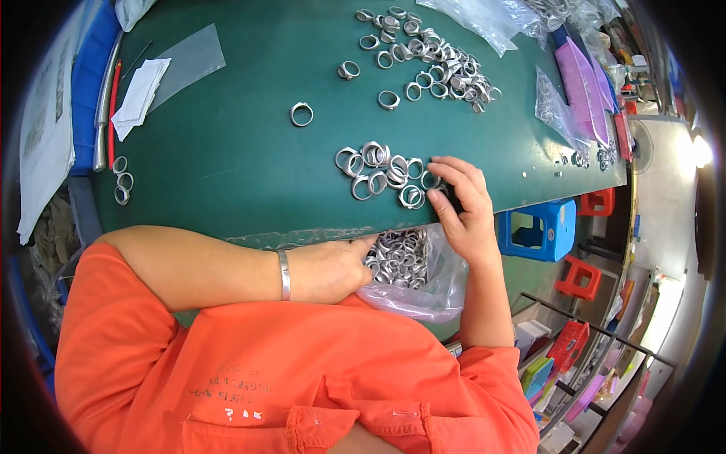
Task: The person is sorting metal rings by picking them up from a pile on the table and placing them into a plastic bag.
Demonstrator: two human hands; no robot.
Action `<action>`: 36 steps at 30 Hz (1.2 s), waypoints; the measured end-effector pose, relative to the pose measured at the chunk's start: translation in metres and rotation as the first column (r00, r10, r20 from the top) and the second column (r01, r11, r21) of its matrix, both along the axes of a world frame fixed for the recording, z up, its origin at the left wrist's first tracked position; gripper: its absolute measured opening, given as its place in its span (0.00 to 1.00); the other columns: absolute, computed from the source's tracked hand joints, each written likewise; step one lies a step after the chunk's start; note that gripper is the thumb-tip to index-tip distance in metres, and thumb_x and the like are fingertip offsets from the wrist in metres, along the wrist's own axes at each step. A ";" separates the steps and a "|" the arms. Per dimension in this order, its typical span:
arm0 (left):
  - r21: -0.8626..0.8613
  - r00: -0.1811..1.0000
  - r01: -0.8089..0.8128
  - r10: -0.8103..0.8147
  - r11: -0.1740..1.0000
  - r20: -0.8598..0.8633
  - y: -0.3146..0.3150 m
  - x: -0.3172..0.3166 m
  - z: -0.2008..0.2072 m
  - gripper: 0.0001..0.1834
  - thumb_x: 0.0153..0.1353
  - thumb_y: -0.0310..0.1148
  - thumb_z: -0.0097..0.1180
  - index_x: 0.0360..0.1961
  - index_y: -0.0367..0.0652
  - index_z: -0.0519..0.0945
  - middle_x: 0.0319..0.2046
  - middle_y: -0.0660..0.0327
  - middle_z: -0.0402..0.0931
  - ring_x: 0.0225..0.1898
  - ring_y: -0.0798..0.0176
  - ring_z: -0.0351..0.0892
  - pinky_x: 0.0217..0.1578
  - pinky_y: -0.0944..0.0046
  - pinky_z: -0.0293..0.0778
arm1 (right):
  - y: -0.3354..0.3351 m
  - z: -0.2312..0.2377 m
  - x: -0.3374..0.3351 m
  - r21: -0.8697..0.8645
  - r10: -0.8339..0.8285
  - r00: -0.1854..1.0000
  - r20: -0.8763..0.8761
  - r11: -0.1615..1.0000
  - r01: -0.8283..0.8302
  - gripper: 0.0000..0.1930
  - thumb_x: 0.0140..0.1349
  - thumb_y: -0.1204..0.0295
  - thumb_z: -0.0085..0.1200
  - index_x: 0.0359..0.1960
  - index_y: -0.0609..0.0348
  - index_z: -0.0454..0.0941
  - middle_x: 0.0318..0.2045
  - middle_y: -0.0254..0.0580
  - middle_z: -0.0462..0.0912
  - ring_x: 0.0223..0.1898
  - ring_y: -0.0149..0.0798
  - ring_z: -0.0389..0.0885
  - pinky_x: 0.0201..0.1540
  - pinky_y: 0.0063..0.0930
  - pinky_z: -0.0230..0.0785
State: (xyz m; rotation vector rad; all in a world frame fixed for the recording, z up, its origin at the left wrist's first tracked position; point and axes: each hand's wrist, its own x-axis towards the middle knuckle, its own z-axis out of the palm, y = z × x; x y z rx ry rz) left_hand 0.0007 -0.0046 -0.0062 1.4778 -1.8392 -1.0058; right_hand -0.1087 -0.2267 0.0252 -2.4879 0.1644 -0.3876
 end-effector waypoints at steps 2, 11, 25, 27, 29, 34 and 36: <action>0.005 1.000 0.003 -0.003 1.000 -0.005 0.001 -0.001 0.000 0.06 0.49 0.25 0.54 0.26 0.32 0.79 0.60 0.20 0.51 0.44 0.35 0.79 0.46 0.54 0.76 | 0.002 -0.001 0.000 0.049 -0.069 0.997 0.017 0.996 0.068 0.14 0.53 0.78 0.60 0.42 0.61 0.77 0.46 0.46 0.76 0.45 0.47 0.73 0.50 0.35 0.66; 0.041 1.000 0.017 -0.016 0.999 -0.011 0.001 0.001 0.001 0.06 0.50 0.25 0.53 0.25 0.32 0.78 0.60 0.20 0.50 0.44 0.35 0.79 0.46 0.54 0.76 | 0.014 -0.014 0.010 -0.018 0.024 0.995 0.096 1.000 -0.022 0.16 0.44 0.78 0.63 0.39 0.58 0.78 0.37 0.43 0.73 0.39 0.44 0.70 0.42 0.35 0.63; 0.054 0.999 0.036 -0.035 0.998 -0.021 0.000 0.002 0.004 0.08 0.50 0.27 0.54 0.28 0.31 0.78 0.60 0.19 0.51 0.42 0.34 0.79 0.47 0.52 0.75 | 0.014 -0.011 0.028 -0.160 0.068 0.993 0.094 0.986 -0.052 0.10 0.53 0.79 0.57 0.39 0.56 0.80 0.44 0.44 0.77 0.45 0.47 0.73 0.48 0.37 0.62; 0.044 0.999 0.035 -0.034 0.998 -0.018 0.001 0.003 0.005 0.08 0.51 0.27 0.54 0.28 0.31 0.78 0.60 0.19 0.51 0.42 0.35 0.79 0.47 0.51 0.75 | 0.014 -0.009 0.028 -0.185 0.068 0.993 0.093 0.981 -0.050 0.11 0.52 0.79 0.58 0.38 0.56 0.79 0.44 0.44 0.77 0.45 0.47 0.73 0.49 0.38 0.62; 0.061 0.999 0.038 -0.037 0.997 -0.014 0.001 0.004 0.008 0.09 0.51 0.28 0.54 0.29 0.31 0.78 0.59 0.19 0.52 0.42 0.35 0.79 0.48 0.51 0.75 | 0.015 -0.001 0.028 -0.122 0.093 0.993 0.076 0.989 -0.083 0.12 0.50 0.76 0.61 0.38 0.54 0.80 0.45 0.44 0.76 0.45 0.47 0.73 0.49 0.39 0.62; 0.035 1.000 0.026 -0.026 0.999 0.001 0.000 0.002 0.007 0.09 0.51 0.28 0.53 0.29 0.31 0.79 0.59 0.20 0.53 0.41 0.35 0.79 0.48 0.52 0.75 | 0.019 -0.003 0.031 -0.146 0.187 0.975 0.118 0.975 -0.169 0.14 0.46 0.75 0.61 0.37 0.53 0.80 0.44 0.41 0.77 0.47 0.47 0.73 0.51 0.40 0.62; 0.048 0.999 0.028 -0.029 0.998 0.019 0.000 0.001 0.005 0.09 0.51 0.27 0.53 0.29 0.31 0.79 0.59 0.20 0.53 0.41 0.35 0.79 0.48 0.52 0.75 | 0.016 -0.005 0.030 -0.176 0.218 0.971 0.101 0.964 -0.198 0.15 0.42 0.76 0.60 0.36 0.53 0.80 0.41 0.38 0.79 0.47 0.47 0.73 0.50 0.40 0.63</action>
